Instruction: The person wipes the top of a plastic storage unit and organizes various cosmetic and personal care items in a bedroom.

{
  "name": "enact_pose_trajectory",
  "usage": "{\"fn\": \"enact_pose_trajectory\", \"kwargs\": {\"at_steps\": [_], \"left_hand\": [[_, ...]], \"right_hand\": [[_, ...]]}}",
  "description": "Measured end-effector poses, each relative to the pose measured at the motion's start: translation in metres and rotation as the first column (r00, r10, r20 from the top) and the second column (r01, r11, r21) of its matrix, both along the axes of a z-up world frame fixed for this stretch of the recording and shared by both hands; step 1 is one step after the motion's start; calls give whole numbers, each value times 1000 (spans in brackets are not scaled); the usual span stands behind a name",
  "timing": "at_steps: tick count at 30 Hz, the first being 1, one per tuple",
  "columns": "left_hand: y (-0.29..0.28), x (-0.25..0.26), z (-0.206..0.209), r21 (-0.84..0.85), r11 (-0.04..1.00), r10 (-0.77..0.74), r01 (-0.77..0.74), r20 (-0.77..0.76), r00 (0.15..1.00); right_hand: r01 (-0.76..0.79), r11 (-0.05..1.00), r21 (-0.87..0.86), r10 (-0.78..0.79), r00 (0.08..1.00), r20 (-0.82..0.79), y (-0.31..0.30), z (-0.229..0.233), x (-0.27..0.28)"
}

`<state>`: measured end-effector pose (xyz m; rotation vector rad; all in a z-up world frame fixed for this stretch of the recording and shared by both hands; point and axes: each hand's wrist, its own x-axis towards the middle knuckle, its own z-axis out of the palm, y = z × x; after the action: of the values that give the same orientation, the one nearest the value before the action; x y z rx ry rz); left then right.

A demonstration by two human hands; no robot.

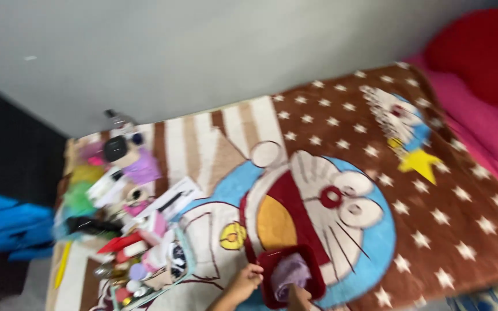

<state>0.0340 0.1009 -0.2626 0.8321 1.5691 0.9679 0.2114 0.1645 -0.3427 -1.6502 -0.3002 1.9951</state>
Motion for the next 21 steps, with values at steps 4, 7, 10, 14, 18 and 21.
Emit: {"fn": "enact_pose_trajectory", "kwargs": {"at_steps": [4,7,10,14,18,21], "left_hand": [[-13,-17,50,-93,992,84,-87,-32,996],[-36,-53,58,-68,983,175,-171,63,982],[-81,-101,93,-107,944,325,-312,147,934],[-164,-156,160,-309,796,576,-521,121,808],[-261,-209,177,-291,696,712,-657,163,683],[-335,-249,177,-290,630,776,-721,201,597]], "right_hand": [[-189,978,90,155,943,294,14,18,-47],[-345,923,171,193,799,570,14,37,-84],[-484,844,233,127,602,789,1,50,-122],[-642,660,391,40,549,835,-31,38,-176],[-657,536,530,294,734,613,-95,89,-240],[-678,510,529,405,732,548,-165,130,-292]]}}
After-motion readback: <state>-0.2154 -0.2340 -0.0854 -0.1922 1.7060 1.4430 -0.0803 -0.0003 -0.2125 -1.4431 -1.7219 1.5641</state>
